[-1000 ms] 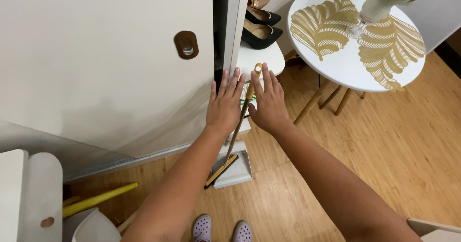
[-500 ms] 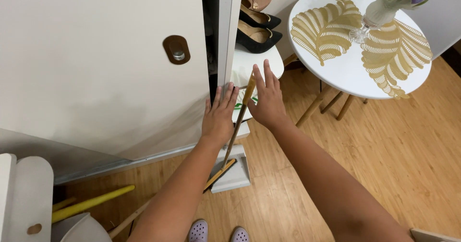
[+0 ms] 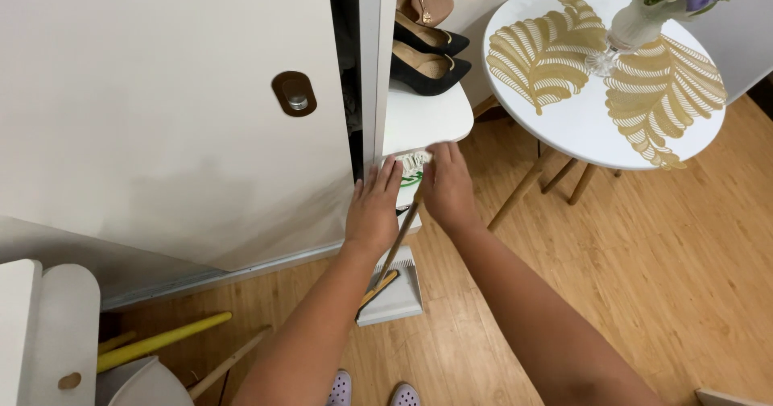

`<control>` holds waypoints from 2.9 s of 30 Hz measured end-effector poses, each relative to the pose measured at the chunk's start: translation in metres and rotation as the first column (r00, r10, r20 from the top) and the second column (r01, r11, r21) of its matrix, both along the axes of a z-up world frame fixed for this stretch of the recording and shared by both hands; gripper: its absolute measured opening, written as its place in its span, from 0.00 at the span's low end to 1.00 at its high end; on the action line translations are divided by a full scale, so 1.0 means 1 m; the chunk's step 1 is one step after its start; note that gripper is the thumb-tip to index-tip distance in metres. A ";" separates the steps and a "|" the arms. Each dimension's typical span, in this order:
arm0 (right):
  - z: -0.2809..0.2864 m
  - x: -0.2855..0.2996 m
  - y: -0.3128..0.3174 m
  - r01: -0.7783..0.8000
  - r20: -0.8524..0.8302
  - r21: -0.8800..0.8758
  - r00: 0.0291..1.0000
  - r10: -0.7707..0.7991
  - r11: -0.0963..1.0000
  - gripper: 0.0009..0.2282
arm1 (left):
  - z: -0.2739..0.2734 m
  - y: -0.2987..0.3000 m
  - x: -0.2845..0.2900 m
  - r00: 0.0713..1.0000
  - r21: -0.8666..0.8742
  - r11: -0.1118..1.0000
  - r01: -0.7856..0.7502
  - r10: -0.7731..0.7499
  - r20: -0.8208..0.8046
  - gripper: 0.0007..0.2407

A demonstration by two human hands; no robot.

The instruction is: The person picks up a broom and dustpan, then moves a vase of flowers from a bedside table to a small round table. They adjust a lamp and two framed signs on the bedside table, then place a black pouch into a wardrobe. Finally, they sweep the floor near the bed with the broom and dustpan.

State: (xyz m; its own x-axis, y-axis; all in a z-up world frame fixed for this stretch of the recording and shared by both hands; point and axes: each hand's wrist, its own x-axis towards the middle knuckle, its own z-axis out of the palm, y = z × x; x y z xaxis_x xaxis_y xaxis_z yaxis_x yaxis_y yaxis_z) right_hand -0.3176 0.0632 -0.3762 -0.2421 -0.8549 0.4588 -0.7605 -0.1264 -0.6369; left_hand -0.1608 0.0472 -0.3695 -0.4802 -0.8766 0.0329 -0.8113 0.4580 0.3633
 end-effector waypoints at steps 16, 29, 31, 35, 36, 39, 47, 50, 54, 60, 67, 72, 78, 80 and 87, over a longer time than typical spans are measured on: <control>-0.073 0.012 0.075 -0.337 0.854 0.286 0.514 -0.079 0.897 0.13 | -0.017 0.024 -0.003 0.987 -0.285 0.958 0.028 -0.072 -0.145 0.15; 0.003 -0.026 0.106 -0.009 0.849 0.212 0.498 -0.180 0.977 0.17 | -0.062 0.027 -0.033 0.908 0.389 0.921 0.019 0.147 -0.392 0.13; 0.018 -0.030 0.109 0.016 0.839 0.206 0.512 -0.185 0.979 0.18 | -0.074 0.028 -0.040 0.930 0.492 0.871 0.008 0.175 -0.324 0.14; 0.030 -0.037 0.117 0.038 0.842 0.145 0.519 -0.144 0.989 0.18 | -0.082 0.032 -0.057 0.944 0.421 0.907 0.013 0.129 -0.305 0.13; 0.030 -0.039 0.120 0.045 0.834 0.132 0.535 -0.135 0.990 0.19 | -0.080 0.034 -0.062 0.948 0.386 0.922 0.026 0.100 -0.303 0.13; 0.038 -0.045 0.128 0.081 0.801 0.142 0.576 -0.162 0.987 0.19 | -0.055 0.039 -0.077 0.949 0.339 0.939 0.058 0.054 -0.311 0.13; 0.058 -0.069 0.151 0.129 0.781 0.184 0.583 -0.225 0.974 0.20 | -0.021 0.053 -0.104 0.967 0.409 0.903 0.131 -0.024 -0.255 0.12; 0.071 -0.073 0.160 0.163 0.784 0.172 0.575 -0.235 0.971 0.20 | -0.015 0.054 -0.112 0.954 0.406 0.897 0.175 -0.053 -0.295 0.12; 0.087 -0.079 0.171 0.268 0.702 0.204 0.630 -0.331 0.942 0.19 | 0.005 0.054 -0.121 0.952 0.417 0.883 0.214 -0.092 -0.293 0.12; 0.116 -0.076 0.182 0.389 0.718 0.240 0.545 -0.432 0.889 0.17 | 0.028 0.056 -0.142 0.925 0.408 0.847 0.339 -0.220 -0.311 0.13; 0.121 -0.071 0.208 0.559 0.659 0.323 0.446 -0.606 0.763 0.16 | 0.042 0.067 -0.168 0.871 0.480 0.729 0.489 -0.372 -0.321 0.14; 0.095 -0.081 0.237 0.606 0.593 0.362 0.437 -0.676 0.708 0.16 | 0.028 0.088 -0.193 0.821 0.438 0.695 0.570 -0.465 -0.331 0.13; 0.086 -0.105 0.276 0.638 0.660 0.285 0.410 -0.629 0.715 0.18 | 0.022 0.121 -0.232 0.756 0.375 0.658 0.653 -0.539 -0.370 0.13; 0.088 -0.113 0.288 0.649 0.654 0.310 0.385 -0.651 0.695 0.18 | 0.029 0.134 -0.245 0.745 0.386 0.637 0.667 -0.566 -0.354 0.13; 0.070 -0.134 0.321 0.680 0.673 0.308 0.338 -0.658 0.665 0.18 | 0.032 0.168 -0.279 0.759 0.461 0.623 0.631 -0.619 -0.203 0.12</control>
